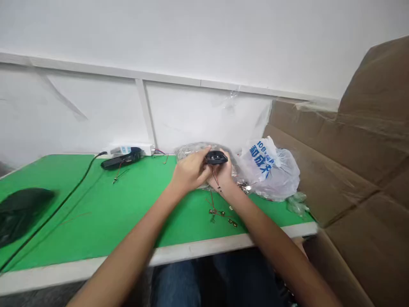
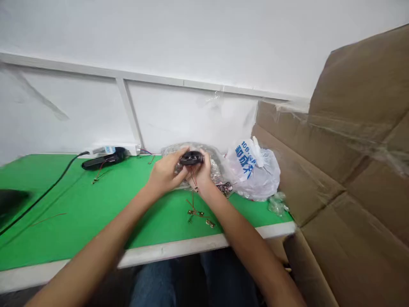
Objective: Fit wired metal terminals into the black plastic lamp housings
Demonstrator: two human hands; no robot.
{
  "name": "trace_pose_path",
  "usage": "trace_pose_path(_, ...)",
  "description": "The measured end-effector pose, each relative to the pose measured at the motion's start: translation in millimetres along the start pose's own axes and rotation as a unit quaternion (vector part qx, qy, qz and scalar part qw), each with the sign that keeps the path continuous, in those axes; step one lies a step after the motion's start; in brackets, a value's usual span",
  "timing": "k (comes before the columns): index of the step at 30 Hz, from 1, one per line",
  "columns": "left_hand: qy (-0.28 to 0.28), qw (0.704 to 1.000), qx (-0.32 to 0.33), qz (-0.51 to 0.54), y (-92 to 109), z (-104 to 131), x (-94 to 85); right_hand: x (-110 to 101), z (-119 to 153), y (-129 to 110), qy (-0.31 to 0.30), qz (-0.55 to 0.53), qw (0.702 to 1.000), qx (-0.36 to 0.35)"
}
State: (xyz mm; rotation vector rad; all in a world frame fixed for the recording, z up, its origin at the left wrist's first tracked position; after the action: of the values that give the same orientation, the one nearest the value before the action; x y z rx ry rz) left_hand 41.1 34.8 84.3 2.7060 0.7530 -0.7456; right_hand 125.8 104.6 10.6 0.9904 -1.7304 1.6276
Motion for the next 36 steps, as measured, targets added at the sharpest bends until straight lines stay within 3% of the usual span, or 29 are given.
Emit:
trace_pose_path(6, 0.047, 0.996, -0.081, 0.009, -14, 1, -6.4, 12, 2, 14, -0.045, 0.028, 0.998, 0.027)
trace_pose_path(12, 0.059, 0.995, -0.081, 0.003, -13, 2, -9.3, 9, 1, 22, -0.052, 0.029, 0.998, 0.030)
trace_pose_path(19, 0.104, 0.991, -0.085, 0.021, -8, -1, -17.0, 9, 6, 24, -0.016, 0.030, 0.999, 0.023)
trace_pose_path(24, 0.132, 0.986, -0.102, 0.006, -12, 0, -20.9, 17, 12, 34, -0.018, 0.021, 0.997, 0.066)
trace_pose_path(36, 0.130, 0.983, -0.129, 0.018, -20, 1, -19.2, 13, 13, 38, -0.010, 0.018, 0.997, 0.072)
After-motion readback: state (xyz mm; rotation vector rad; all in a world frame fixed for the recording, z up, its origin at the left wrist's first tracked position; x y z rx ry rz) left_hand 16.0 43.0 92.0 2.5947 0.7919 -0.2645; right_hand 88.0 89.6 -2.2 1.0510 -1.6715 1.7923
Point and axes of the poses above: each hand's wrist, its own z-axis away from the middle knuckle, its own x-axis out of the palm, y = z × x, the point moved 10 cm from there along -z, towards the middle knuckle, and after that the axes turned 6 degrees about z, right-handed, at the moved point
